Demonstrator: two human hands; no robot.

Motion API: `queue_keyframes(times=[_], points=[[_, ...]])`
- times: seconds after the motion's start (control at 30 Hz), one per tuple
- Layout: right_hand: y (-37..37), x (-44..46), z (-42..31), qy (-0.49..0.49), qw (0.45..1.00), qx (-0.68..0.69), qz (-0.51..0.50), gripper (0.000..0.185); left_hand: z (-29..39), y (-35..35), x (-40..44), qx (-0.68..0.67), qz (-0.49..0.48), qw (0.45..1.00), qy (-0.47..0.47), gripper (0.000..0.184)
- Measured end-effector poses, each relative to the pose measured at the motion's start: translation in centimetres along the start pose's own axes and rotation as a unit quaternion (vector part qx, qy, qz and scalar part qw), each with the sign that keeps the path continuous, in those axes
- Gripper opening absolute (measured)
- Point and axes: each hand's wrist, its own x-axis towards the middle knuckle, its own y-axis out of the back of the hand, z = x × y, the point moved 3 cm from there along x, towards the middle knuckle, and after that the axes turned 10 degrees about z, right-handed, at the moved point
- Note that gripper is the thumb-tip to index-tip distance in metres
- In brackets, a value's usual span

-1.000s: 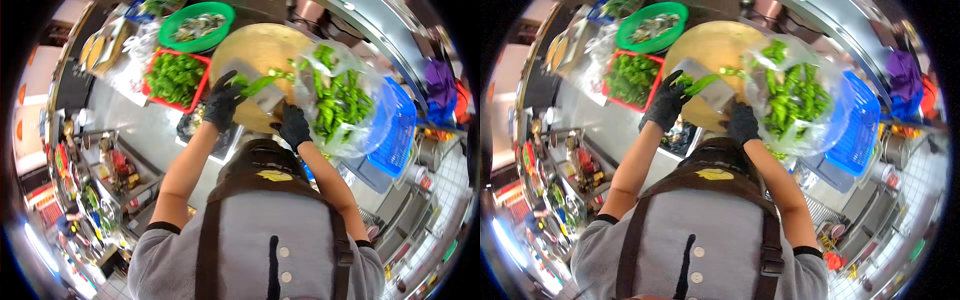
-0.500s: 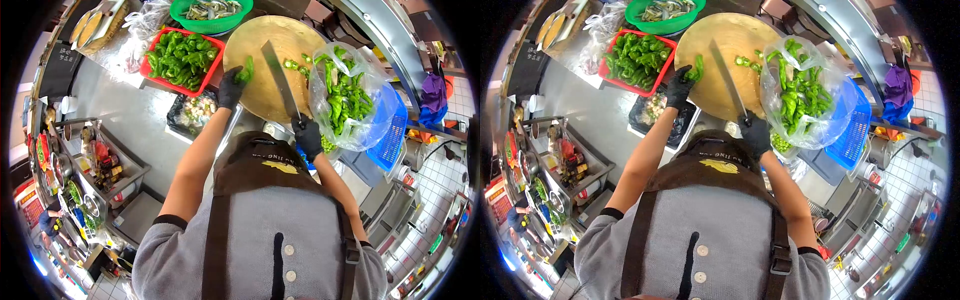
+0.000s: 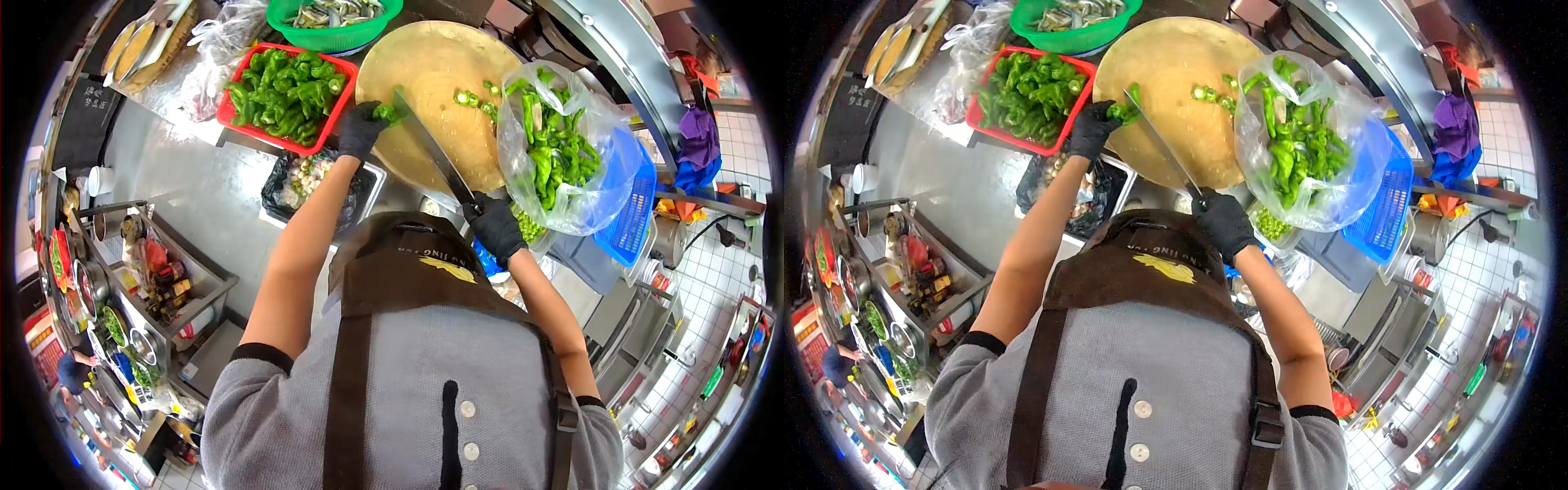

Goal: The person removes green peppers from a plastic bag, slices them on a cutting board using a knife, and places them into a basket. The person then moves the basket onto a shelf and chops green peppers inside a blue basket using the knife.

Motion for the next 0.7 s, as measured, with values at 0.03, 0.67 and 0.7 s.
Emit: queue_keyframes(times=[0.03, 0.67, 0.7], points=[[0.4, 0.0, -1.0, -0.005, 1.000, -0.014, -0.017, 0.033, 0.2, 0.1, 0.0, -0.005, -0.003, 1.000, 0.006, 0.039], [-0.4, -1.3, -0.9, 0.138, 0.983, 0.039, 0.114, 0.078, 1.4, 13.2, -8.2, 0.224, -0.024, 0.973, -0.056, 0.032], [-1.9, -0.5, -0.1, 0.151, 0.977, 0.002, 0.148, 0.078, 0.9, 14.0, -8.3, 0.200, -0.005, 0.979, -0.048, 0.033]])
